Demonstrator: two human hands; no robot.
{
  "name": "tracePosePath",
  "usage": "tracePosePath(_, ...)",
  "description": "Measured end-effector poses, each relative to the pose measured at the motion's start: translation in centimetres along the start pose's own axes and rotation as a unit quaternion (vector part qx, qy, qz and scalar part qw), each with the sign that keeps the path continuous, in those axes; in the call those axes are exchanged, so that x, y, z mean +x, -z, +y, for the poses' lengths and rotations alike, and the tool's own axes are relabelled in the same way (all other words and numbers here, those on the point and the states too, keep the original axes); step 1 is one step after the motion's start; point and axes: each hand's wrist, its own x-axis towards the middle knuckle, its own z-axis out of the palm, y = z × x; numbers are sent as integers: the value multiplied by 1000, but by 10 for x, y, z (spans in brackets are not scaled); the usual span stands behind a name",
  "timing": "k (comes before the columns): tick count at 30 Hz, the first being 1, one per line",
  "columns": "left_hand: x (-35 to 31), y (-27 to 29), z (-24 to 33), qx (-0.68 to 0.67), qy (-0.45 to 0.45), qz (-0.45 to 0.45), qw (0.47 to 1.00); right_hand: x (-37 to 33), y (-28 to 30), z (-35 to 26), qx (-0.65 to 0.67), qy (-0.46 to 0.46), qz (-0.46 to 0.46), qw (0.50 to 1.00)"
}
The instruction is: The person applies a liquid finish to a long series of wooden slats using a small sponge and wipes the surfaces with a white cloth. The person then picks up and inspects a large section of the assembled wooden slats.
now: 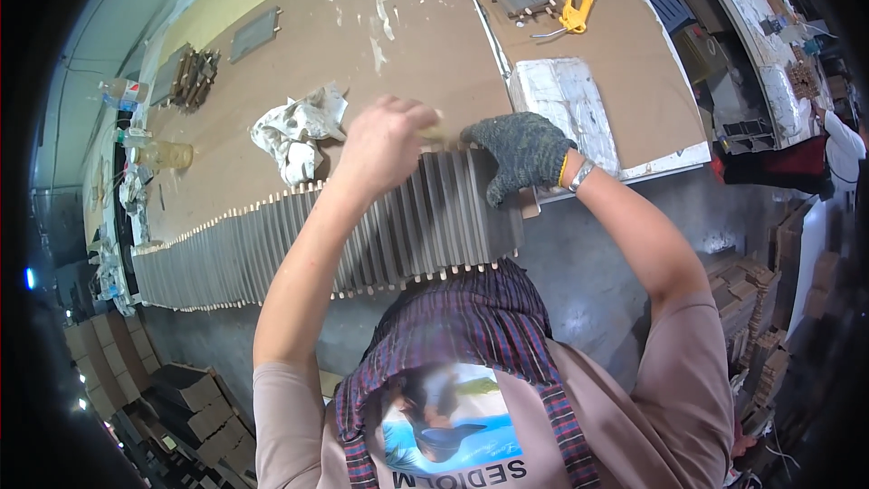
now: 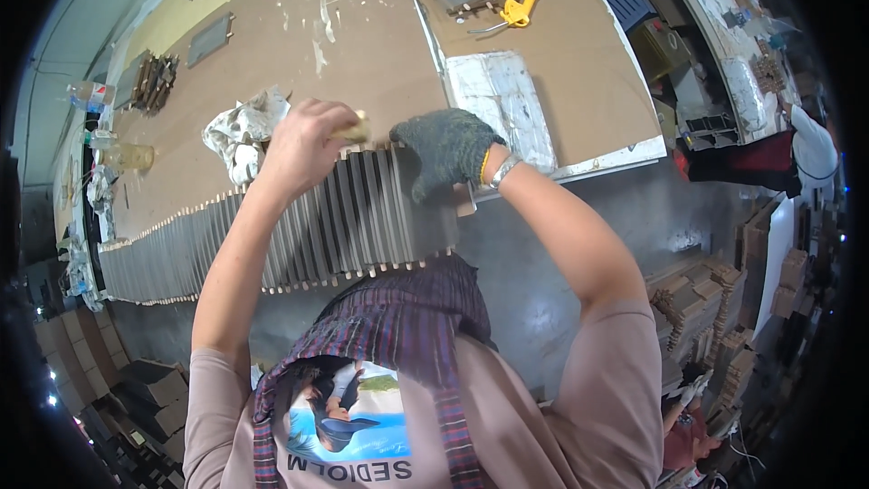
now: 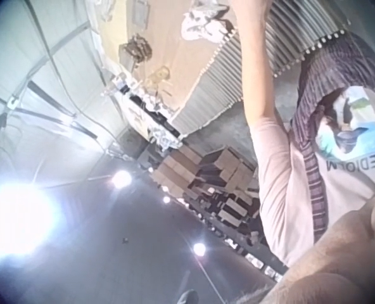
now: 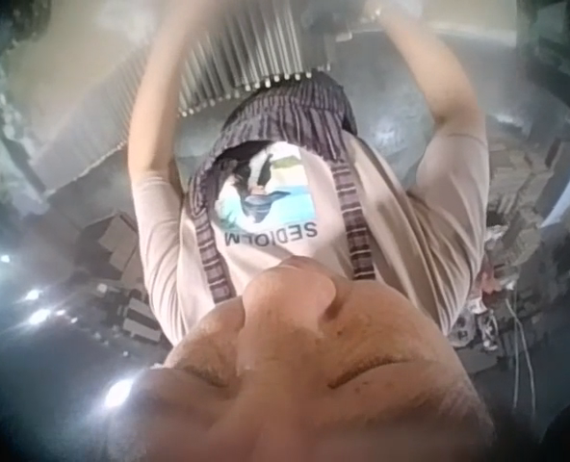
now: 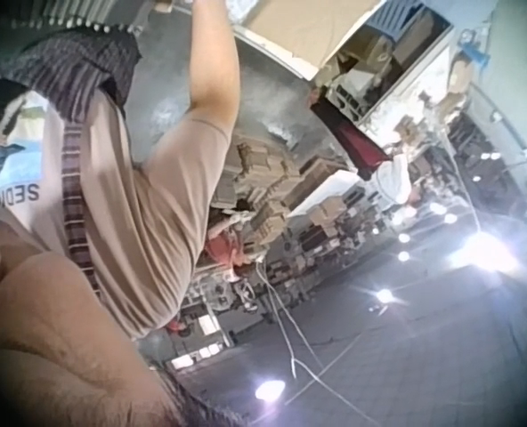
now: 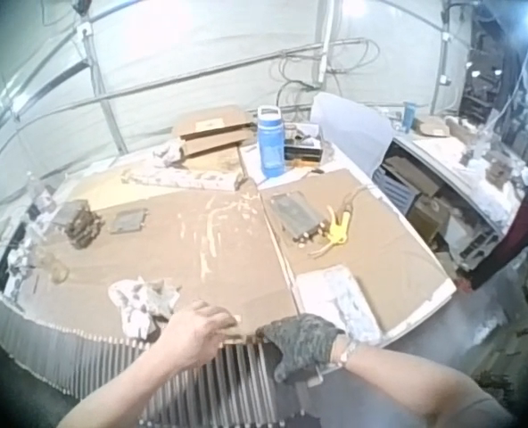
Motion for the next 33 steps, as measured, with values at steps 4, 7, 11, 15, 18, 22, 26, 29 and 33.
tracePosePath(4, -10, -1, -11, 45, 44, -43, 997, -2, 1, -2, 2, 6, 3, 1000)
tracePosePath(7, -30, 26, -43, 51, 120, 77, 988, -2, -2, 2, 8, 19, 14, 1000)
tracePosePath(11, -57, 47, -24, -89, 114, 34, 989, -1, -8, 7, 8, 17, 23, 1000)
tracePosePath(15, -69, 42, -39, 65, 104, 10, 992, 2, -7, 3, -3, 6, 12, 1000)
tracePosePath(18, -73, 54, -39, 33, 110, -9, 993, 4, -8, 7, -9, 10, 6, 1000)
tracePosePath(22, -73, 53, -36, 23, 88, -47, 995, 1, -11, 11, -14, 28, 30, 999)
tracePosePath(26, -77, 59, -39, -28, 100, 8, 995, 3, -5, 2, -19, 0, -4, 1000)
tracePosePath(29, -73, 54, -36, 1, 98, -47, 994, 3, -8, 5, -7, 6, 7, 1000)
tracePosePath(33, -100, 57, -65, -129, 234, 158, 951, 4, -8, 0, -9, -1, 11, 1000)
